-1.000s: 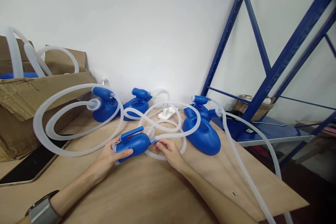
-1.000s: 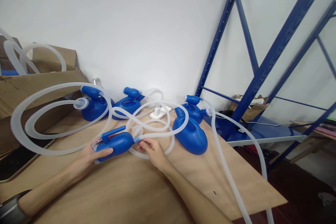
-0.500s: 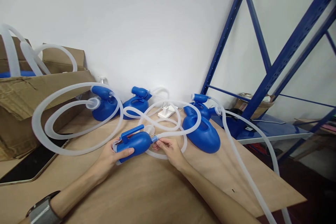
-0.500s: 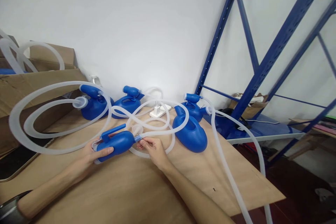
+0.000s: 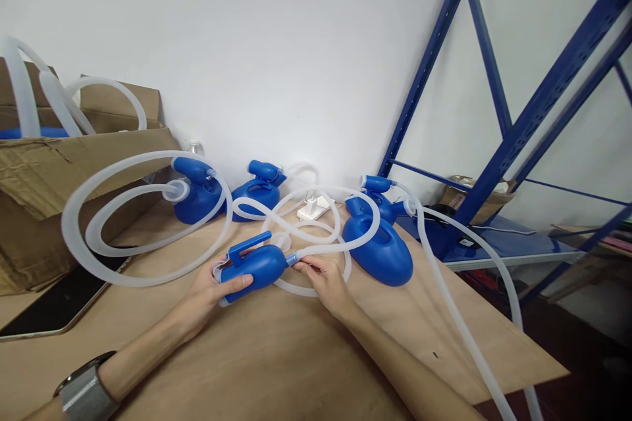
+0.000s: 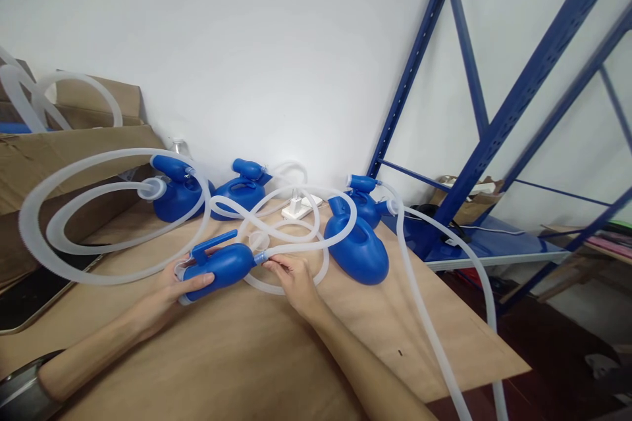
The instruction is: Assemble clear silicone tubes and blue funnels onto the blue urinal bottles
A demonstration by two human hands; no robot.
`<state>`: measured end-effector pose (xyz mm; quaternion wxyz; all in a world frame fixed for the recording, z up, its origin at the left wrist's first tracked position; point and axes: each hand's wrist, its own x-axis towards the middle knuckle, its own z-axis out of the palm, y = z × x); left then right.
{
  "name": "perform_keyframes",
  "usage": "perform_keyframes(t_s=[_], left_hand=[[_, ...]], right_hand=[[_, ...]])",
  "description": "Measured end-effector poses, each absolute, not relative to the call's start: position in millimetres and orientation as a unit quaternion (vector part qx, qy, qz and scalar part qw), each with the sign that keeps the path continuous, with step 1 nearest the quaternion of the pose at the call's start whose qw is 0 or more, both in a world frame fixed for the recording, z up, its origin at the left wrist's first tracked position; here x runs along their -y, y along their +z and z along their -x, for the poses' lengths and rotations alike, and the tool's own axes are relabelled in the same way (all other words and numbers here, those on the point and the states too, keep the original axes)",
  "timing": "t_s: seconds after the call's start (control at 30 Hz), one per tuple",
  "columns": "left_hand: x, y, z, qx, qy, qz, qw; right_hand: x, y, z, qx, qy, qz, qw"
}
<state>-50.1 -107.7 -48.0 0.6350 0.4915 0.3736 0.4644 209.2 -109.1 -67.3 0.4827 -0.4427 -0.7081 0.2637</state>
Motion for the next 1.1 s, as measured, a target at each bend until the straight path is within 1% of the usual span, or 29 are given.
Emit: perform_keyframes(t_s=[0.13, 0.37, 0.5, 0.6, 0.73, 0.87, 0.97, 1.1], left_hand=[[108, -47, 51, -0.375, 0.463, -0.48, 0.644], [107, -45, 53, -0.378, 0.459, -0.477, 0.647], [106, -45, 52, -0.413, 0.462, -0.439, 0.651], [105, -46, 53, -0.442, 0.45, -0.398, 0.666], [103, -46, 55, -0.419, 0.402, -0.361, 0.729], [104, -44, 56, -0.433, 0.384, -0.341, 0.741], [103, -43, 58, -0.429, 0.388, -0.365, 0.73], [101, -43, 61, -0.412, 0.401, -0.436, 0.692]], right_hand=[[111, -66, -205, 0.689, 0.302, 0.442, 0.488], [107, -69, -202, 0.638, 0.412, 0.428, 0.49], [107, -65, -202, 0.626, 0.456, 0.426, 0.468], [109, -62, -204, 0.65, 0.429, 0.44, 0.448], [111, -60, -205, 0.693, 0.339, 0.445, 0.454], [111, -61, -206, 0.731, 0.257, 0.438, 0.456], [110, -61, -207, 0.727, 0.281, 0.439, 0.448], [108, -63, -210, 0.693, 0.405, 0.439, 0.404]])
